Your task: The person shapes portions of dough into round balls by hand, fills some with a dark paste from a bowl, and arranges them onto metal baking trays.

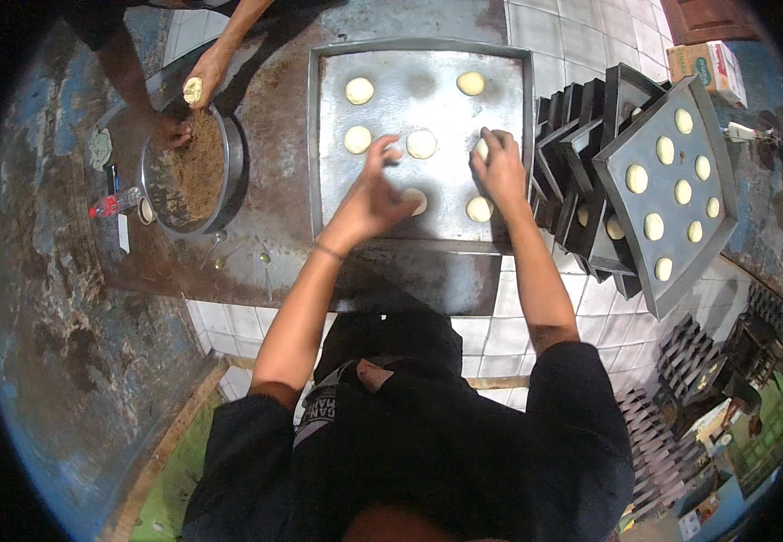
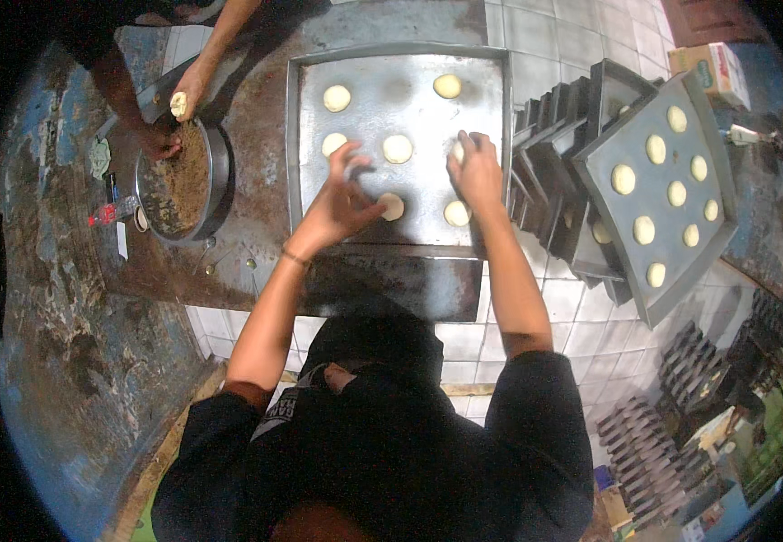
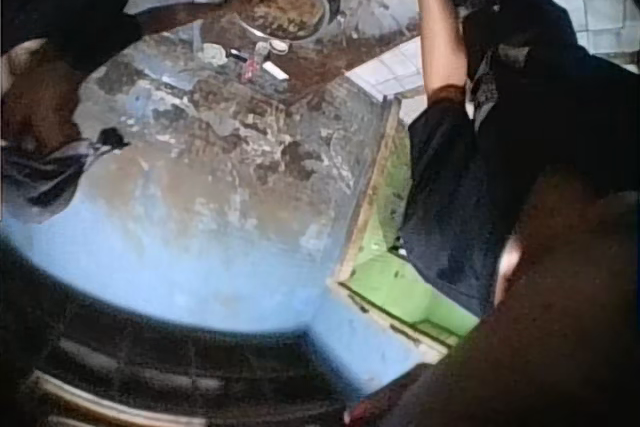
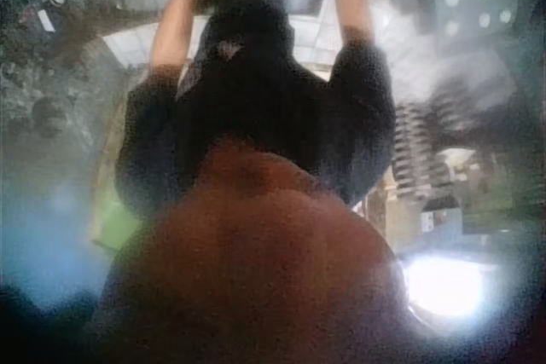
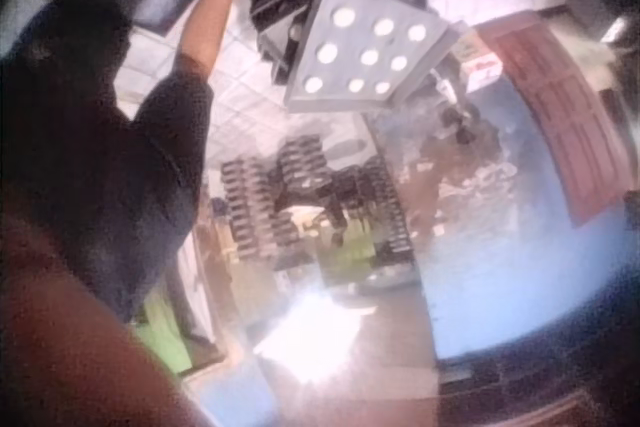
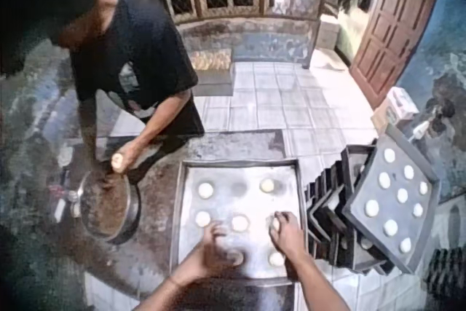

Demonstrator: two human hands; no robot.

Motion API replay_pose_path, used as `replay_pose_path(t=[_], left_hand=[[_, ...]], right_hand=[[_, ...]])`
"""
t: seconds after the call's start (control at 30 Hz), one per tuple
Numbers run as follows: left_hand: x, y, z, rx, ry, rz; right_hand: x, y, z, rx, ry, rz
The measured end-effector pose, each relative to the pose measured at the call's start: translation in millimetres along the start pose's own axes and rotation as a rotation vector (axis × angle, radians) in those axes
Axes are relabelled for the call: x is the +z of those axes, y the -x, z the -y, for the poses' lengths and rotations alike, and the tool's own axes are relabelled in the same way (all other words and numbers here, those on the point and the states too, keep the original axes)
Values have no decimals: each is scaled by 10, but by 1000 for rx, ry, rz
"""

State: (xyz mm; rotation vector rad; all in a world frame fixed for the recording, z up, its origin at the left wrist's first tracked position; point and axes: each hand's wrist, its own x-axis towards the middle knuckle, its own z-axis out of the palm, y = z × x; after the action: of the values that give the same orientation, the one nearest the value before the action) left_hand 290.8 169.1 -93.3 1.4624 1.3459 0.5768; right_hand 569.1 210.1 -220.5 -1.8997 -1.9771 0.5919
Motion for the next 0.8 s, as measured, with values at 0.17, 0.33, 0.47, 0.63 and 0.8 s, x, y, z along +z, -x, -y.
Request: replay_pose_path(t=[0.17, 0.33, 0.47, 0.63, 0.8], left_hand=[[-308, 681, 545, -197, -64, -149], [-380, 1195, 869, -284, 53, -269], [-382, 1313, 848, -301, 177, -371], [-361, 1265, 866, -259, 322, -337], [-468, 1140, 589, -23, 192, -400]], right_hand=[[286, -87, 35, -235, 396, 108], [403, -255, -210, -65, -167, 193], [-155, -781, -274, -128, -189, -2], [-154, -1496, 94, -410, 430, 219], [-122, -1890, 311, -216, 254, 550]])
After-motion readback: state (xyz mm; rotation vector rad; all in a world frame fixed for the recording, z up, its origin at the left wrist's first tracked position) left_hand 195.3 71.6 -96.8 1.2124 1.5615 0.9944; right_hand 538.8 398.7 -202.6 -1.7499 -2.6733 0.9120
